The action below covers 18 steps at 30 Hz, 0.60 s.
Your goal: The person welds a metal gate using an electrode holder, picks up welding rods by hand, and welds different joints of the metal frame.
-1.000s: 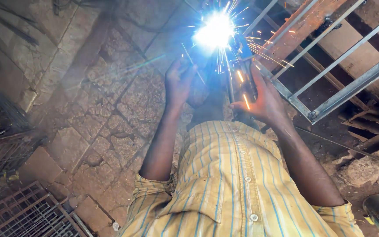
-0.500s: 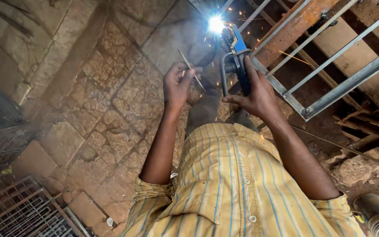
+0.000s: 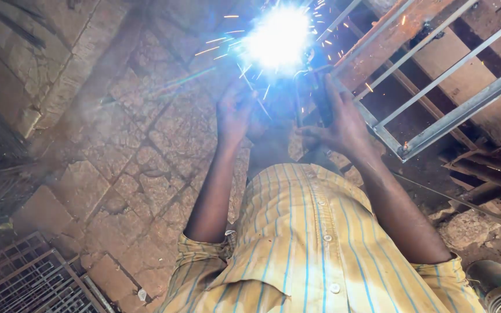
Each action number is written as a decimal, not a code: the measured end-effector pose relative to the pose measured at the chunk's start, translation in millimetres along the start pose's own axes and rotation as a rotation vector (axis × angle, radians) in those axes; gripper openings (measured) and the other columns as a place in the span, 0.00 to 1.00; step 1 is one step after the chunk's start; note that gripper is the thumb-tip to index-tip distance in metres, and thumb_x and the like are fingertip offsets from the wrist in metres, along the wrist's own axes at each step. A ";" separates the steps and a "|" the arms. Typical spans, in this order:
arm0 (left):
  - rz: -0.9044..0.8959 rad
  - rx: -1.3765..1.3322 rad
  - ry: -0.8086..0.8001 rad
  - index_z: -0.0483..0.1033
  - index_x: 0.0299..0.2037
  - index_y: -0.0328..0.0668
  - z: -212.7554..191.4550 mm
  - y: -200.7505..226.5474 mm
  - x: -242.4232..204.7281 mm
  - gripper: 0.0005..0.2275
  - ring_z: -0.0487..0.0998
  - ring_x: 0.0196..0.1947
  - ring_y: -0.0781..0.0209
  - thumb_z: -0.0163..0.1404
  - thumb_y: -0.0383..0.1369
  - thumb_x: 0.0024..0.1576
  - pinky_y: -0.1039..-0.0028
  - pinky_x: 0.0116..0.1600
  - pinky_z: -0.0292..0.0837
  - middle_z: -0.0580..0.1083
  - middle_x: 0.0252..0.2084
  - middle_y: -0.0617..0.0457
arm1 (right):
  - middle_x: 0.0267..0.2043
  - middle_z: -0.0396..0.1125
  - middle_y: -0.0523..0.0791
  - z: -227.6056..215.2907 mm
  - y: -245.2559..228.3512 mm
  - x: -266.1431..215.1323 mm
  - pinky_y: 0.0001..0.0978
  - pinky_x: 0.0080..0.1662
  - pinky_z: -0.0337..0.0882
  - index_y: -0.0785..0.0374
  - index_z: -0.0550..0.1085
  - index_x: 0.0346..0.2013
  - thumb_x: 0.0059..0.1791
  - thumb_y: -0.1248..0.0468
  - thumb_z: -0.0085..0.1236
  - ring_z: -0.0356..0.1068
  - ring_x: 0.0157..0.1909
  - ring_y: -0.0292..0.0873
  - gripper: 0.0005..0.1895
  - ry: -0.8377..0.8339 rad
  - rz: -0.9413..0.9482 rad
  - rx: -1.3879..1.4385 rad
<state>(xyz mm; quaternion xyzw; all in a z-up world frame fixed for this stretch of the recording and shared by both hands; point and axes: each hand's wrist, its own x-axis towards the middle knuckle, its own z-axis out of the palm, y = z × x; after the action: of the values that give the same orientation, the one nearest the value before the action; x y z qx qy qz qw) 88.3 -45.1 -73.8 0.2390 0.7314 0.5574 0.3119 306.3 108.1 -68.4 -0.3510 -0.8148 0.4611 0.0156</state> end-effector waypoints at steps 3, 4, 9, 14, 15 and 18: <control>0.060 -0.060 -0.032 0.71 0.53 0.30 4.9 9.0 0.7 0.10 0.80 0.43 0.67 0.53 0.25 0.63 0.79 0.45 0.76 0.79 0.43 0.51 | 0.64 0.58 0.65 -2.8 -10.8 0.6 0.54 0.59 0.69 0.55 0.45 0.79 0.31 0.46 0.80 0.65 0.63 0.65 0.72 -0.034 0.068 -0.007; 0.051 -0.095 -0.062 0.71 0.51 0.31 4.9 11.7 0.5 0.08 0.81 0.44 0.67 0.52 0.25 0.64 0.80 0.45 0.75 0.81 0.43 0.50 | 0.63 0.58 0.64 -3.3 -12.8 1.6 0.55 0.58 0.69 0.55 0.45 0.78 0.30 0.46 0.80 0.66 0.62 0.65 0.72 -0.044 0.090 -0.025; 0.058 -0.079 -0.059 0.71 0.47 0.32 4.4 13.1 0.3 0.05 0.81 0.45 0.67 0.52 0.23 0.65 0.80 0.44 0.73 0.81 0.44 0.45 | 0.64 0.57 0.67 -1.5 -12.8 2.6 0.55 0.58 0.69 0.56 0.45 0.78 0.30 0.45 0.81 0.65 0.62 0.67 0.72 -0.014 0.038 -0.031; -0.010 -0.123 -0.023 0.71 0.47 0.33 4.6 8.4 -0.9 0.05 0.81 0.41 0.67 0.52 0.23 0.63 0.79 0.42 0.75 0.81 0.44 0.46 | 0.63 0.57 0.67 -3.1 -12.3 5.2 0.55 0.57 0.68 0.59 0.46 0.77 0.29 0.47 0.83 0.64 0.62 0.68 0.72 0.000 -0.009 -0.062; 0.091 0.064 0.015 0.72 0.47 0.33 3.6 9.1 -1.4 0.05 0.81 0.41 0.66 0.52 0.23 0.63 0.78 0.44 0.74 0.80 0.43 0.45 | 0.64 0.60 0.64 -4.4 -12.0 2.9 0.53 0.59 0.70 0.58 0.46 0.78 0.32 0.49 0.80 0.66 0.63 0.65 0.70 0.016 -0.044 0.080; 0.135 0.277 0.056 0.74 0.47 0.34 0.5 14.3 -1.6 0.05 0.80 0.40 0.65 0.52 0.23 0.63 0.77 0.41 0.70 0.81 0.42 0.45 | 0.66 0.64 0.58 -5.5 -7.3 -12.5 0.48 0.60 0.72 0.55 0.48 0.80 0.35 0.55 0.77 0.69 0.63 0.58 0.65 0.056 -0.057 0.380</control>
<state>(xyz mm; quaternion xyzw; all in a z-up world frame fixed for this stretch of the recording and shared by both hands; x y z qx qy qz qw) 89.8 -42.1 -59.8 0.3125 0.7922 0.4772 0.2172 313.5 102.4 -56.0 -0.3313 -0.7218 0.5963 0.1171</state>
